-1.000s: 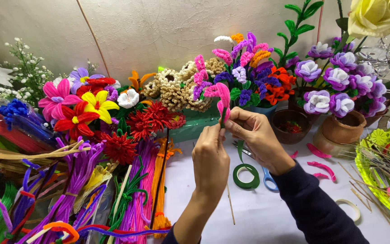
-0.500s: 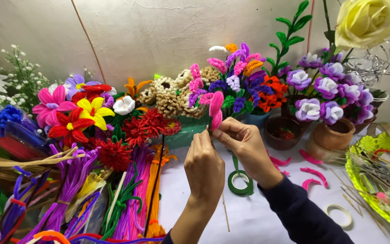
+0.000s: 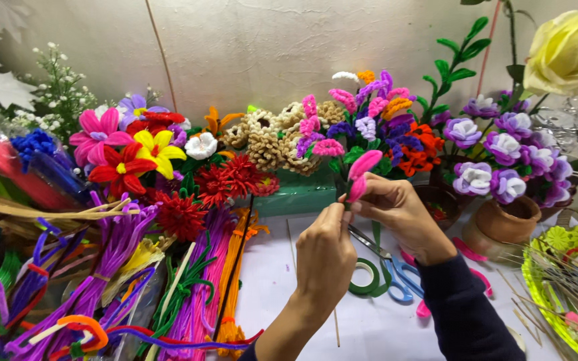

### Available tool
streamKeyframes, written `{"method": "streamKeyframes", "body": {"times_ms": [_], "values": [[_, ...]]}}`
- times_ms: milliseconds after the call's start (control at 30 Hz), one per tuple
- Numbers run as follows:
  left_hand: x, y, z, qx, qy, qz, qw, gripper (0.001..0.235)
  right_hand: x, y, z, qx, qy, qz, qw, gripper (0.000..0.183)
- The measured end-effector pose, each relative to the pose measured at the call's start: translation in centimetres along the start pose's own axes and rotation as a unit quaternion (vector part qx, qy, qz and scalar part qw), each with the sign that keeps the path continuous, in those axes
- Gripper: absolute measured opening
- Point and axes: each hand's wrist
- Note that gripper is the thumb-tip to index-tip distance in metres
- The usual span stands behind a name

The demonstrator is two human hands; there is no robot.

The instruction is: The person assembles a pink artificial flower by wrapping pipe cleaner segments around a thin wooden stick and securing them with green floral tape.

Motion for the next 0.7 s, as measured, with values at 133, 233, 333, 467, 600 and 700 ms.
{"method": "streamKeyframes", "body": {"times_ms": [133,233,333,467,600,700], "values": [[0.6,0.0,-1.3,-0.009,0.033,0.002,0.999,0.013,0.2,0.0,0.2,-0.01,-0.011,0.001,1.0,0.012],[0.9,0.1,-1.7,-0.022,0.05,-0.006,0.998,0.014,0.2,0.3,0.2,0.006,-0.035,-0.003,0.999,0.015],[1.2,0.2,-2.1,-0.011,0.037,0.008,0.999,0.012,-0.8,0.5,1.0,-0.008,-0.051,-0.008,0.999,0.013],[1.4,0.3,-2.7,-0.057,0.03,-0.016,0.998,0.015,-0.7,0.7,1.0,-0.009,-0.051,-0.006,0.999,0.015],[1.4,0.1,-3.4,-0.1,0.045,-0.024,0.994,0.017,-0.5,0.8,1.3,-0.019,-0.089,0.006,0.996,0.022],[1.6,-0.2,-3.9,-0.139,0.105,-0.048,0.983,0.026,0.4,0.7,0.7,-0.027,-0.159,0.004,0.987,0.016]]}}
Point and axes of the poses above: each hand's wrist, its own y-axis away from the middle knuckle, its own z-axis out of the palm, x = y × z, and after that the axes turned 10 degrees about -y, right-handed
